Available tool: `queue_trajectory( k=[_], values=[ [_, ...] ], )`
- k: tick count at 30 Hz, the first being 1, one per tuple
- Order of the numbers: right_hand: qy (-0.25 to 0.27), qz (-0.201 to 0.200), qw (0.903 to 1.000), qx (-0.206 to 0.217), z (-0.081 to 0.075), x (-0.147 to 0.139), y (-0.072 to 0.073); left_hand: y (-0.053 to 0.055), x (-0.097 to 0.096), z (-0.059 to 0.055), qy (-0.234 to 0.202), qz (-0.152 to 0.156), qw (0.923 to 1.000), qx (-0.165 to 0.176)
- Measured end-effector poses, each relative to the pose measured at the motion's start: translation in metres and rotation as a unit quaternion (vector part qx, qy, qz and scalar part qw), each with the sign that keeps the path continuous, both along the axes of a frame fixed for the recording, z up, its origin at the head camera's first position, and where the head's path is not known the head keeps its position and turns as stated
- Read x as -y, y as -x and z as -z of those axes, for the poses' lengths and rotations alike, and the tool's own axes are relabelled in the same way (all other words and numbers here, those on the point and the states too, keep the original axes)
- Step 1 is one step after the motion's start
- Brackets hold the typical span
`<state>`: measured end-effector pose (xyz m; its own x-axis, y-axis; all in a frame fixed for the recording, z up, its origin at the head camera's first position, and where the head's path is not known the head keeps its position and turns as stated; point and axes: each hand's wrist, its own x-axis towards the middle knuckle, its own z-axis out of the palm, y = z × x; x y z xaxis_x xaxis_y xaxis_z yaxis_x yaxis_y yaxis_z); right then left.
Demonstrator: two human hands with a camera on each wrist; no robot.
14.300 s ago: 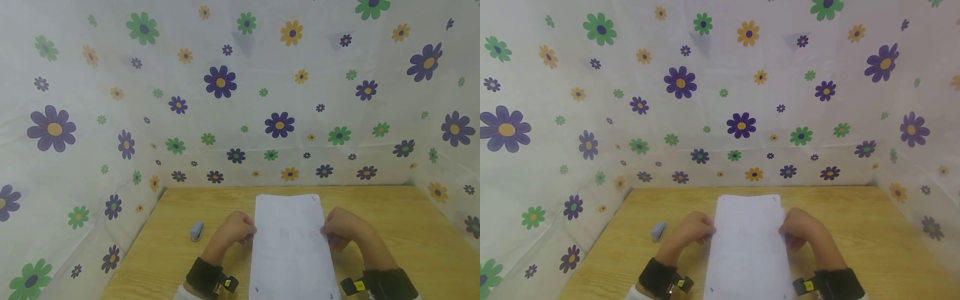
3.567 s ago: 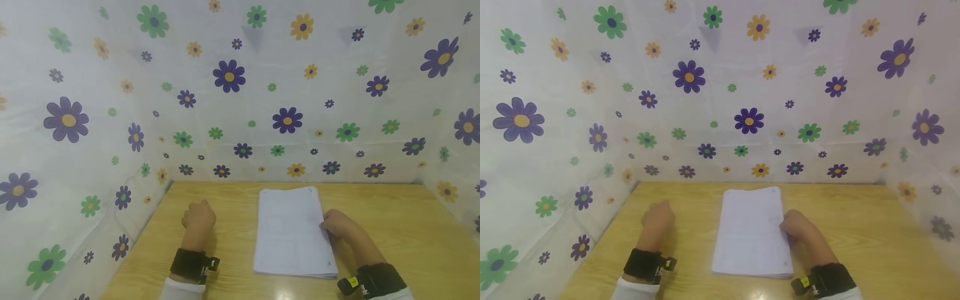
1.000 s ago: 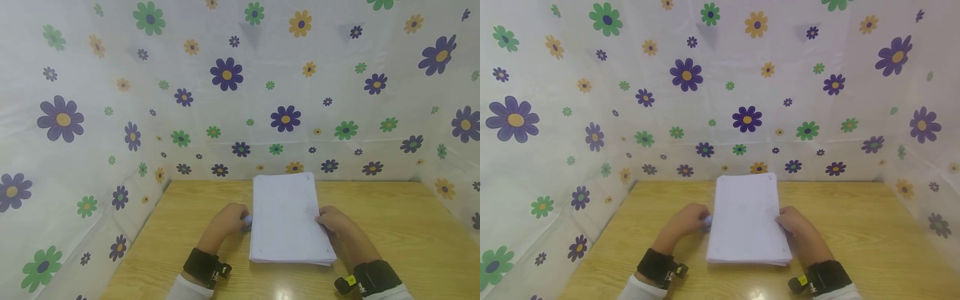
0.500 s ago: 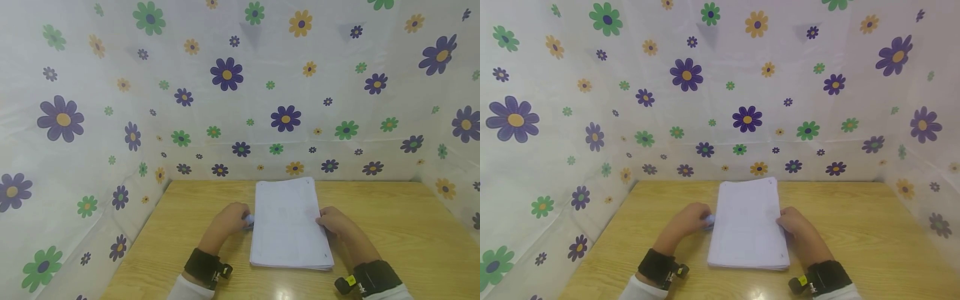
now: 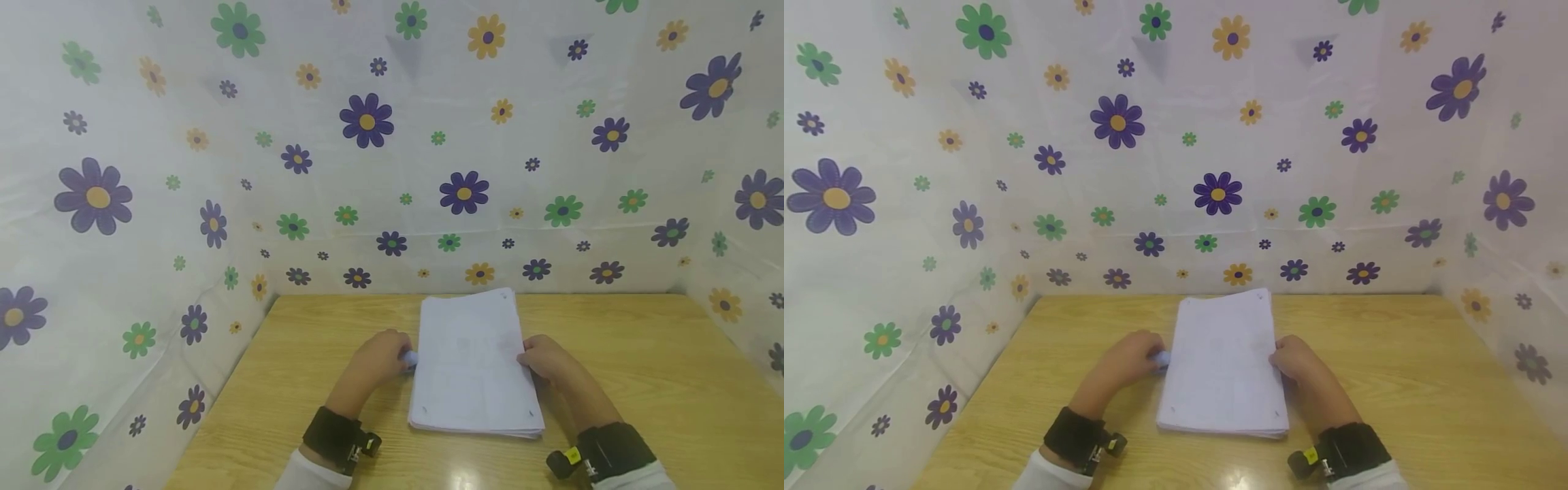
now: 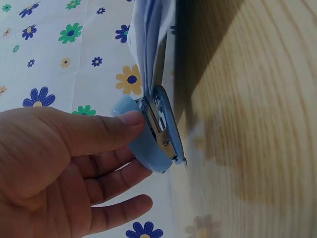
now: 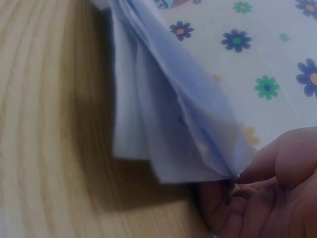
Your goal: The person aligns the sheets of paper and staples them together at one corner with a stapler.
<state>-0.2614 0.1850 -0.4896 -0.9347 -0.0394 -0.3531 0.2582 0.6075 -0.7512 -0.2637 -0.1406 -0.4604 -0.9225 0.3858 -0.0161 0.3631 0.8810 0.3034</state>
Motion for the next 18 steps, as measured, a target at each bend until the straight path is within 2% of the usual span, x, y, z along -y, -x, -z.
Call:
queue_trajectory(
  k=[7,18],
  values=[
    [-0.011,-0.018,0.9998,-0.002,0.0004,-0.0016,0.0005,0.0014,-0.0014,0.0026,0.020,0.006,0.9996,-0.017],
    [-0.020,-0.027,0.9994,0.003,-0.0008,-0.0018,-0.0002,0.0020,-0.0020,0.0061,0.009,-0.043,0.9989,-0.015]
  ],
)
